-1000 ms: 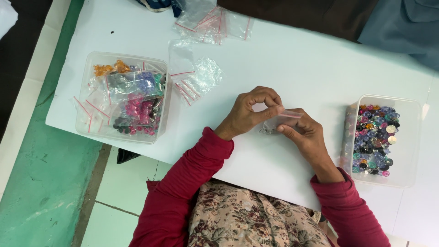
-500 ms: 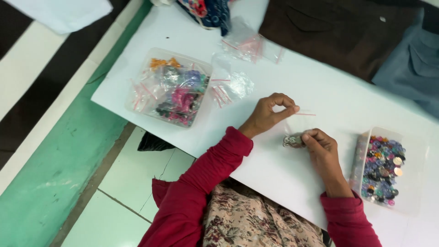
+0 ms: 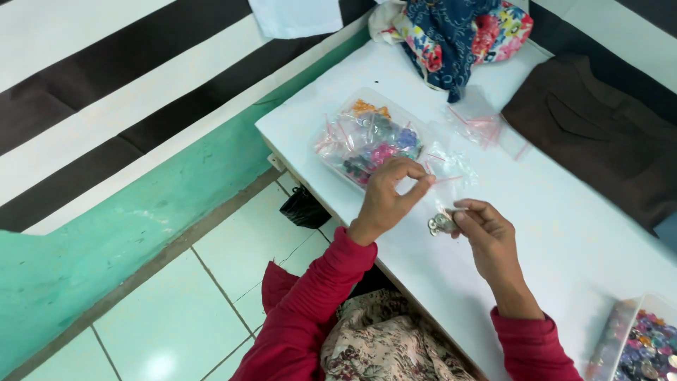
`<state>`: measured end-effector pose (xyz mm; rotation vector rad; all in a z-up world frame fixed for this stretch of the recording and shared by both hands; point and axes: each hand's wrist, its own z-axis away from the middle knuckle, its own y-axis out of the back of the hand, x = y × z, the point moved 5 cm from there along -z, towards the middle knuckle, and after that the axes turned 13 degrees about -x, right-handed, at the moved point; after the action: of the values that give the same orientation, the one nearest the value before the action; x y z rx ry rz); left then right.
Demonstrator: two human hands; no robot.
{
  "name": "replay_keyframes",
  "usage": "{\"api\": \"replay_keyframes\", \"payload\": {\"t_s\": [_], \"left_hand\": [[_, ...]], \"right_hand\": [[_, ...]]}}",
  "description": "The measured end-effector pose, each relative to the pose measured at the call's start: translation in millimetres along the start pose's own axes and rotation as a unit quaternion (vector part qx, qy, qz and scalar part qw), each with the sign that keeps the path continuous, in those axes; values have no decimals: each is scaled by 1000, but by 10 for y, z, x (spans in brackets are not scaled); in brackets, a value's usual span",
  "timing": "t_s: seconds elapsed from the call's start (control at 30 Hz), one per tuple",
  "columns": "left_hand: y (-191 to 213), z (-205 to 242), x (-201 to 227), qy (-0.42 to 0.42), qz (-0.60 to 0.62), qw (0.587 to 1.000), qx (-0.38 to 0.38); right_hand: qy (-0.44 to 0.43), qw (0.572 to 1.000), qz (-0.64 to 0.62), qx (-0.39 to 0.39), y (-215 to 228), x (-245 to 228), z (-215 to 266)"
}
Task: Sorting purple buttons from a mixed container and placing them into a small plastic bag.
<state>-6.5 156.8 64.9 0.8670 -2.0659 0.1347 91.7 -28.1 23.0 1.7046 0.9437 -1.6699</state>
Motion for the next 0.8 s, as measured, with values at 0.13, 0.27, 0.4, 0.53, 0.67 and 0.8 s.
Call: {"api": "replay_keyframes", "payload": {"t_s": [0.13,0.27,0.4,0.53,0.67,0.8], "left_hand": [[758,-249,69,1,-9,998,70],[1173,-365,-152,80,-180,973,118],[1185,-279,-623,190,-278,940,59],[1034,-228,-389,149,-278,946,74],[385,-183,-264,-33,-217,973,76],[-703,24,-400,-69,-139,981,-117]], "right_hand": [[31,998,27,-52,-552,-305,-665],[81,975,197,-68,-958,-604,-1087],[121,917,379,-12,-882,-514,-1228],[138,909,392,28,-364,-414,-1196],[74,897,430,67,208,-198,-1115],[39,865,496,60,398,9,-980]]}}
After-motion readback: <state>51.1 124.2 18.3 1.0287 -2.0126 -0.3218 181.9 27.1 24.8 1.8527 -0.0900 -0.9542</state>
